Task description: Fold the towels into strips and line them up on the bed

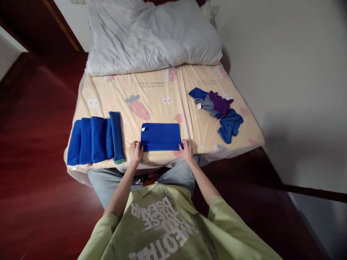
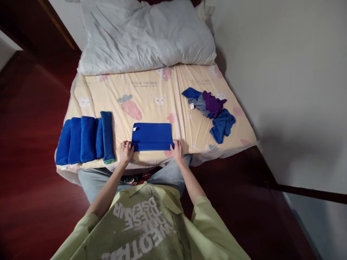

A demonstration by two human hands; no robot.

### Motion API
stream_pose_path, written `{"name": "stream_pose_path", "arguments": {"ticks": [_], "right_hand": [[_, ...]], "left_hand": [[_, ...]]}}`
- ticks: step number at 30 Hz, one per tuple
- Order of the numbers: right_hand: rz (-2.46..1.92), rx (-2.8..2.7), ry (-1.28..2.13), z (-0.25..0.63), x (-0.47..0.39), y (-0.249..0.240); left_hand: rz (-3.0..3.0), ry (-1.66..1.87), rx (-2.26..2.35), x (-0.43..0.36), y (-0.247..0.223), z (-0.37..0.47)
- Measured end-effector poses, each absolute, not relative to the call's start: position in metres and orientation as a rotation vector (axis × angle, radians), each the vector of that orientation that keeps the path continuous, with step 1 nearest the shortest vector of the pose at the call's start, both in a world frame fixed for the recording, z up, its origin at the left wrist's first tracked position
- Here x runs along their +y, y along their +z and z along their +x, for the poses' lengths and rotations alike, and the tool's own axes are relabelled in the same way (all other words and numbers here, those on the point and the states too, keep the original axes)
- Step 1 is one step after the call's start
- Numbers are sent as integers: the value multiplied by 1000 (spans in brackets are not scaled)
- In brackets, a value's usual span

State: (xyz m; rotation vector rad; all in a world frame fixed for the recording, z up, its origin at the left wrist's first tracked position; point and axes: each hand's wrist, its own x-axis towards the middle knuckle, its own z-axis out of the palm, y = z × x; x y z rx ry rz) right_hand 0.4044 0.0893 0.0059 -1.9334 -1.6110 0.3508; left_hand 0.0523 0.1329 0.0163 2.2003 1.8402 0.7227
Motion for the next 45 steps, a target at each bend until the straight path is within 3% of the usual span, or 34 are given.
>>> {"name": "stream_pose_path", "arguments": {"ticks": [3, 7, 18, 25, 36, 45], "right_hand": [[-1758, -1928, 151, 408, 80, 9], [-1487, -2252, 227, 420, 68, 9], [-1607, -2199, 219, 410, 83, 4], [-1429, -2257, 258, 428, 60, -3], [-1404, -2112, 346, 420, 25, -8], [-1405, -2058, 503, 430, 32, -4]], "left_hand": [[2470, 577, 1473, 129, 17, 44], [2565, 467, 1152, 127, 14, 31], [2491, 377, 1369, 140, 20, 46], [2547, 340, 1257, 126, 20, 28], [2127, 773, 1274, 88, -2, 19], [2031, 785, 1224, 93, 1, 15]]}}
